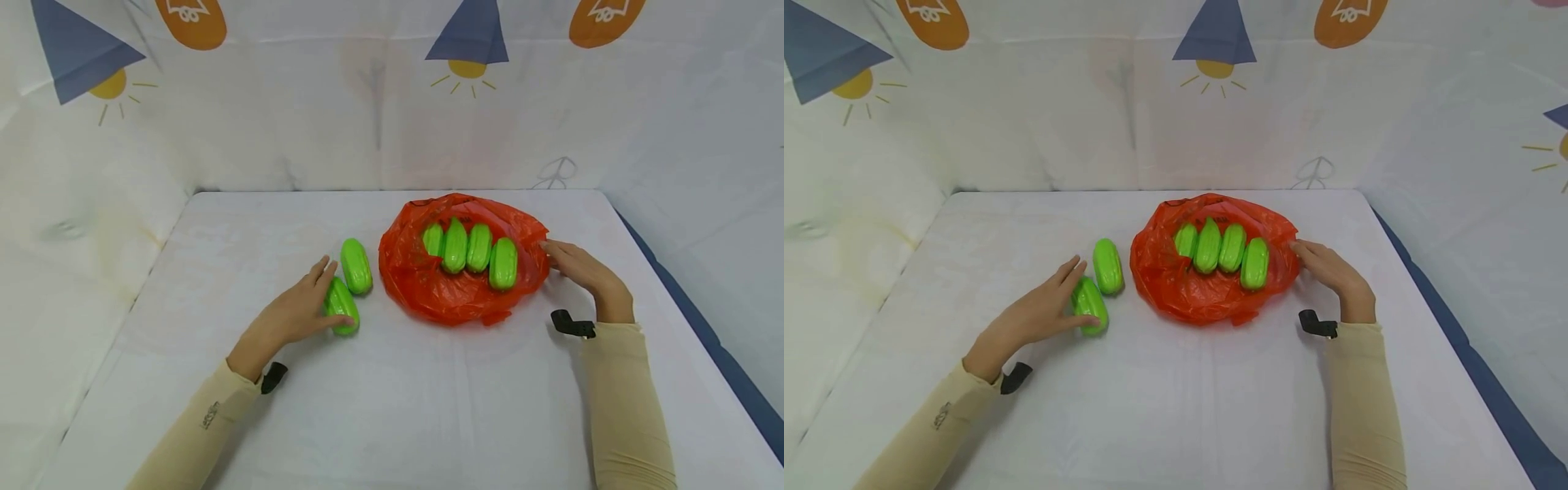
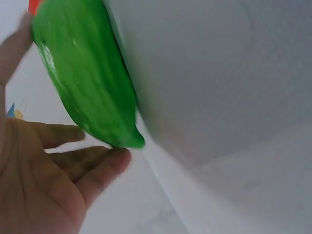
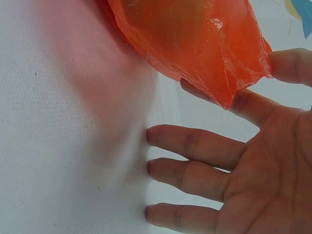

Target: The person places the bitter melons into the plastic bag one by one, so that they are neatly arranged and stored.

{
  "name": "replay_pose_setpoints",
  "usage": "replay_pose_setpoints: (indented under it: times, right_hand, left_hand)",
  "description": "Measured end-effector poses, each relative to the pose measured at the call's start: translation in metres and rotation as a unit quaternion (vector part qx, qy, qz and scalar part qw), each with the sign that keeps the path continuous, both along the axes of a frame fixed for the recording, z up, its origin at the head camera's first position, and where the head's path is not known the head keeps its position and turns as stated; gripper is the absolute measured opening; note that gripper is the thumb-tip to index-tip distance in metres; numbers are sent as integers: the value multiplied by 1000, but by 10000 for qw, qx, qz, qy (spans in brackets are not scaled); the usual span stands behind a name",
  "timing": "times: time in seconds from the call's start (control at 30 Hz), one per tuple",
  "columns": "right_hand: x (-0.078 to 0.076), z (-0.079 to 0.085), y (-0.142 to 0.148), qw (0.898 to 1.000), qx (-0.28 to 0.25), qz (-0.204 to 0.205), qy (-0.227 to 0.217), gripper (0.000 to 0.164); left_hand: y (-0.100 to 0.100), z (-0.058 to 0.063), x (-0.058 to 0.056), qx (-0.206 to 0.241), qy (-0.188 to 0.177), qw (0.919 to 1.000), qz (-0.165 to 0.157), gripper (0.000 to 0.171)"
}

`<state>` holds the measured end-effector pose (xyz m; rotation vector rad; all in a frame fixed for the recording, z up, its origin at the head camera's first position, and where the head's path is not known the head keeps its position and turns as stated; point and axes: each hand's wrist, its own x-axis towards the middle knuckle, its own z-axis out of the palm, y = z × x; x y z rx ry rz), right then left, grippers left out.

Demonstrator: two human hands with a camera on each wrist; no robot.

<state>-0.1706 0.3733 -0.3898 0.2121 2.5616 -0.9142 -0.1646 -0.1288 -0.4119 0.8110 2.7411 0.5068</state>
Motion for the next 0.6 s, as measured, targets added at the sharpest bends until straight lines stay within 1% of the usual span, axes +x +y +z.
replay_pose_setpoints:
  times: [0.1,0.17,0.3,0.43,0.53,0.6]
  right_hand:
    - [0,1,-1,10000,16,-14,-2,86]
    - [0,1,0,10000,34,-25,-17,86]
    - [0,1,-1,10000,19,-15,-17,86]
    - [0,1,-1,10000,21,1,0,86]
    - [1,1,-1,10000,49,-13,-24,87]
    - [1,1,-1,10000,59,-34,-32,88]
  left_hand:
    - [-4,0,0,-11,-172,9998,125,109]
    - [-6,-1,-1,19,-287,9996,61,111]
    - [-8,-2,-2,49,-430,9991,-30,122]
    - [-9,-4,-2,2,-431,9991,-26,130]
    - [-9,-5,-3,4,-434,9991,-18,132]
    - [-10,-6,-4,26,-350,9994,-65,132]
